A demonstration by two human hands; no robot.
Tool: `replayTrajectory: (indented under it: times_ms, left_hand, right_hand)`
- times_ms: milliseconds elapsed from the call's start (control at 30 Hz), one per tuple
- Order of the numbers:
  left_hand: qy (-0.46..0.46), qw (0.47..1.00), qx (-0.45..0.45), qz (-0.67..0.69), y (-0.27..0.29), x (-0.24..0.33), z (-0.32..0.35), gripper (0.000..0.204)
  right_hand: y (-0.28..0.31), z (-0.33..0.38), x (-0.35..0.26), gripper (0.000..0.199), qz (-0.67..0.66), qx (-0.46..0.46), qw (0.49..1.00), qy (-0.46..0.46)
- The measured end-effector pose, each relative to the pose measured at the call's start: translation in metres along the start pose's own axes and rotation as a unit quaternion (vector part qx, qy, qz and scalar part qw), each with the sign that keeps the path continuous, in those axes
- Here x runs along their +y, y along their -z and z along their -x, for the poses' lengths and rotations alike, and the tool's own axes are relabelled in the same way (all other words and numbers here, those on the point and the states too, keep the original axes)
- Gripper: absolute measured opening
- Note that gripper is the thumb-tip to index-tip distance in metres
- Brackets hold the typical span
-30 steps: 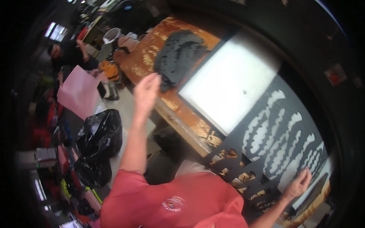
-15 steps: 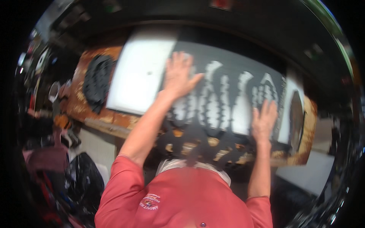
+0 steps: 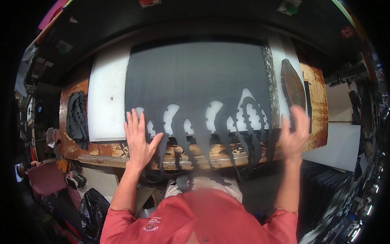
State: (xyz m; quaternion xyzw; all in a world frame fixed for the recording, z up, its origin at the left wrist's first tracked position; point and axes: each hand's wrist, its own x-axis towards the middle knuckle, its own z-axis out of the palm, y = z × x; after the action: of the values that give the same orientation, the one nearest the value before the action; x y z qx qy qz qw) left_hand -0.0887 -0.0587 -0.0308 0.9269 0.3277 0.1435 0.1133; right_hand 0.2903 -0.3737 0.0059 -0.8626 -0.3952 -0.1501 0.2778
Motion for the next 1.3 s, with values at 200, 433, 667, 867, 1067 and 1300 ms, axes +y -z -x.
replayTrajectory:
  times_ms: [200, 433, 667, 867, 1067, 1300]
  left_hand:
    - [-0.002, 0.994, 0.084, 0.070, 0.010, -0.018, -0.044, 0.069]
    - [-0.005, 0.992, 0.097, -0.079, -0.038, -0.043, -0.107, 0.065]
    - [-0.009, 0.993, 0.106, -0.061, -0.030, -0.037, -0.082, 0.063]
    - [0.018, 0.992, 0.113, -0.047, -0.028, -0.029, -0.059, 0.058]
    - [0.037, 0.991, 0.125, 0.001, -0.029, -0.031, -0.061, 0.054]
    - [0.032, 0.989, 0.143, 0.004, -0.033, -0.031, -0.060, 0.054]
  right_hand:
    - [-0.028, -0.044, 0.111, 0.098, 0.036, -0.185, 0.968, -0.167]
    - [-0.039, -0.052, 0.132, 0.104, -0.010, -0.167, 0.976, -0.138]
    - [-0.027, -0.062, 0.107, 0.096, -0.091, -0.152, 0.969, -0.171]
    - [0.011, -0.055, 0.020, 0.090, -0.153, -0.155, 0.969, -0.118]
    - [0.013, -0.117, -0.075, 0.094, -0.047, -0.274, 0.908, 0.314]
    - [-0.059, -0.137, -0.124, 0.068, 0.050, -0.228, 0.939, 0.253]
